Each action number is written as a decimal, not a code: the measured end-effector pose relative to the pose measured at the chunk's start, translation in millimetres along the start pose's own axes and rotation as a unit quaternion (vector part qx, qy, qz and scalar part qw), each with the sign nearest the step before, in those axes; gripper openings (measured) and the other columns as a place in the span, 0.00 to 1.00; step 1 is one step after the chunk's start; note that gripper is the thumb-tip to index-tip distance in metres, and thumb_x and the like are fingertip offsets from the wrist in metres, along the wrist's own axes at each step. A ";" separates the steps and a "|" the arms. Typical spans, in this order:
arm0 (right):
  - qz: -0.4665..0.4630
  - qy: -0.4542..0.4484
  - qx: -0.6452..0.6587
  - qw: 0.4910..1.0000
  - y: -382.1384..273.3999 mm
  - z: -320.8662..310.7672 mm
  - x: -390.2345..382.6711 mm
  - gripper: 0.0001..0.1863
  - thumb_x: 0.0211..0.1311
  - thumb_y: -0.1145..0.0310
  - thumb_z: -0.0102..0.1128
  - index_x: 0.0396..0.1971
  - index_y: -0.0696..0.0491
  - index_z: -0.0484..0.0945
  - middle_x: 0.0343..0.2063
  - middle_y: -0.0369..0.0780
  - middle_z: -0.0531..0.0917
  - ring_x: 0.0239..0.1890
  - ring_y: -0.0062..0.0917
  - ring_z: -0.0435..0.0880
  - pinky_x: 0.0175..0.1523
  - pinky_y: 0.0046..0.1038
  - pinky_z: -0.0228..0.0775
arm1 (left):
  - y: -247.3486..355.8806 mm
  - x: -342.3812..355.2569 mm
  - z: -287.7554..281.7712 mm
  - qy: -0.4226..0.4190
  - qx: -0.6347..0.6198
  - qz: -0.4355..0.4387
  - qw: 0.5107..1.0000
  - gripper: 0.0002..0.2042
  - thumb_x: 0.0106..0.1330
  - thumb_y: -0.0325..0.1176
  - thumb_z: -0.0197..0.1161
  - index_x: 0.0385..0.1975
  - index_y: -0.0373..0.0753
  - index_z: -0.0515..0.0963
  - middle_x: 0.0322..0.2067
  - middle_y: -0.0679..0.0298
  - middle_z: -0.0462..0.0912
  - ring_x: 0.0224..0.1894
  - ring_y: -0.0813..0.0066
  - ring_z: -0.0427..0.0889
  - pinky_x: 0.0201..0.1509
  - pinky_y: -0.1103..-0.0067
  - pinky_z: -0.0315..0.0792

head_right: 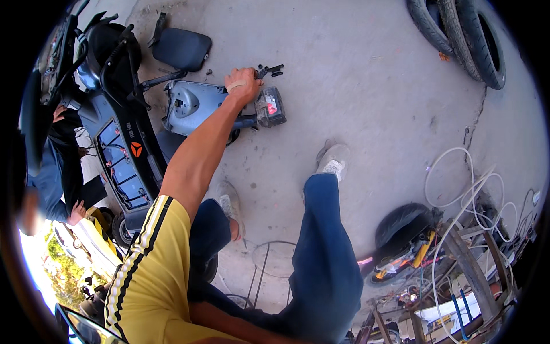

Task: The person sits on the ground and works on a scooter's handlebar assembly, using a screwdriver to remove screws and detach the control housing. They manipulate wires and connectors, then reassemble the housing and secure it back onto the handlebar.

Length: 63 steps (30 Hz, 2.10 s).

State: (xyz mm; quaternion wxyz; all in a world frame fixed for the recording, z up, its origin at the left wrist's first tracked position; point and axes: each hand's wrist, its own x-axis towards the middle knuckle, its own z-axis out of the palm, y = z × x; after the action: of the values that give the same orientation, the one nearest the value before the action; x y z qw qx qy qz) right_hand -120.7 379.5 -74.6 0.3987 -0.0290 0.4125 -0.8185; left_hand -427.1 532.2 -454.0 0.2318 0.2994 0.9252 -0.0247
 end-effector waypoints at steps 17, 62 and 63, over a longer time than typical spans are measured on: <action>0.032 -0.004 0.047 0.998 -2.0 -16.7 6.2 0.30 0.61 0.70 0.66 0.63 0.59 0.69 0.45 0.59 0.85 0.47 0.55 0.86 0.49 0.47 0.80 | -11.3 16.9 26.3 -0.023 0.059 0.018 0.998 0.19 0.65 0.51 0.73 0.48 0.45 0.86 0.50 0.58 0.89 0.58 0.57 0.82 0.58 0.56 0.70; 0.029 0.008 0.067 0.997 -14.9 -21.0 0.4 0.38 0.57 0.70 0.70 0.66 0.61 0.62 0.40 0.63 0.85 0.43 0.61 0.86 0.47 0.51 0.80 | -17.1 17.6 17.5 -0.043 -0.032 0.023 0.998 0.16 0.67 0.43 0.69 0.51 0.45 0.82 0.50 0.53 0.87 0.57 0.50 0.83 0.59 0.54 0.74; 0.027 0.010 0.066 0.997 -16.6 -18.9 0.2 0.38 0.57 0.70 0.70 0.66 0.61 0.62 0.40 0.63 0.85 0.43 0.61 0.86 0.47 0.51 0.80 | -17.8 14.7 12.8 -0.034 -0.052 0.021 0.998 0.16 0.68 0.42 0.69 0.52 0.46 0.82 0.49 0.52 0.87 0.57 0.50 0.83 0.59 0.54 0.74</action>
State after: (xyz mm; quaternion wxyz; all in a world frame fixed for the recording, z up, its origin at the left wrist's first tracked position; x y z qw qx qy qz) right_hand -138.4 397.4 -75.5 0.4173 0.0170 0.3621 -0.8333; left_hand -442.4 523.3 -473.5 0.2789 0.3056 0.9102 0.0180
